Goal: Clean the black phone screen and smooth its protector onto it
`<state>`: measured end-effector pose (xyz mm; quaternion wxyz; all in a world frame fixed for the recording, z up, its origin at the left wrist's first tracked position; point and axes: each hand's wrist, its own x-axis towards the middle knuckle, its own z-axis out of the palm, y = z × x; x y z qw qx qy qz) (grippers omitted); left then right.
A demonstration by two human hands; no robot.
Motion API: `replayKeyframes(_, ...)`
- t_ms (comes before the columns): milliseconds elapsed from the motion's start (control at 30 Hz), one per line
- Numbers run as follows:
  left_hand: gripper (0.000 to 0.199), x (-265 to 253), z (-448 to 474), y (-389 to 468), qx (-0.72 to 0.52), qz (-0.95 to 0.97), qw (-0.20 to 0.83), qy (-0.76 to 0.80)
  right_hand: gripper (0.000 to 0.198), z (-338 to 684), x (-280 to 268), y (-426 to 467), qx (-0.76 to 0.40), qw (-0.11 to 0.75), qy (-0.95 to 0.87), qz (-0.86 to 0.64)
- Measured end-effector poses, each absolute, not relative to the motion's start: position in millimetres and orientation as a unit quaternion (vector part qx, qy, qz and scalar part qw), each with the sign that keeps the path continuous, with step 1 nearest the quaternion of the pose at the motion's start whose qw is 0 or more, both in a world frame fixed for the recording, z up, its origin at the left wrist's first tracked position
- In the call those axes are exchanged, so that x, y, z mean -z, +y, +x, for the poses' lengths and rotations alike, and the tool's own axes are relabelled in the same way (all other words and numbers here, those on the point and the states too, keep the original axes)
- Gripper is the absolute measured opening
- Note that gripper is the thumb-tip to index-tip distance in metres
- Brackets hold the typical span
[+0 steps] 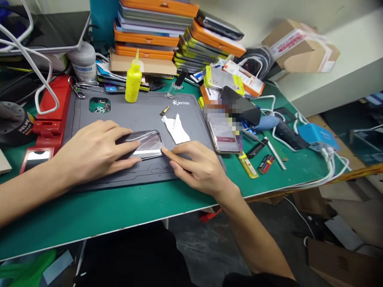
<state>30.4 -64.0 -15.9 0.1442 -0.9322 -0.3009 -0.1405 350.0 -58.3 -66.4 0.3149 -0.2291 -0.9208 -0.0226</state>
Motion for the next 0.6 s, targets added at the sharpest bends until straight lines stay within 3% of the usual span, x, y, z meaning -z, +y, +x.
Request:
replayKeyframes(233,0.039,8.7,33.3,-67.4,0.127,-0.934,0.158,-0.293,0.029,350.5,67.9,-59.4,0.017,0.330,-0.912,-0.242)
replayKeyframes(600,0.042,12.8,25.7,-66.3,0.108,-0.933,0.040,-0.340,0.027,352.6,60.4,-65.1,0.034,0.293,-0.917,-0.269)
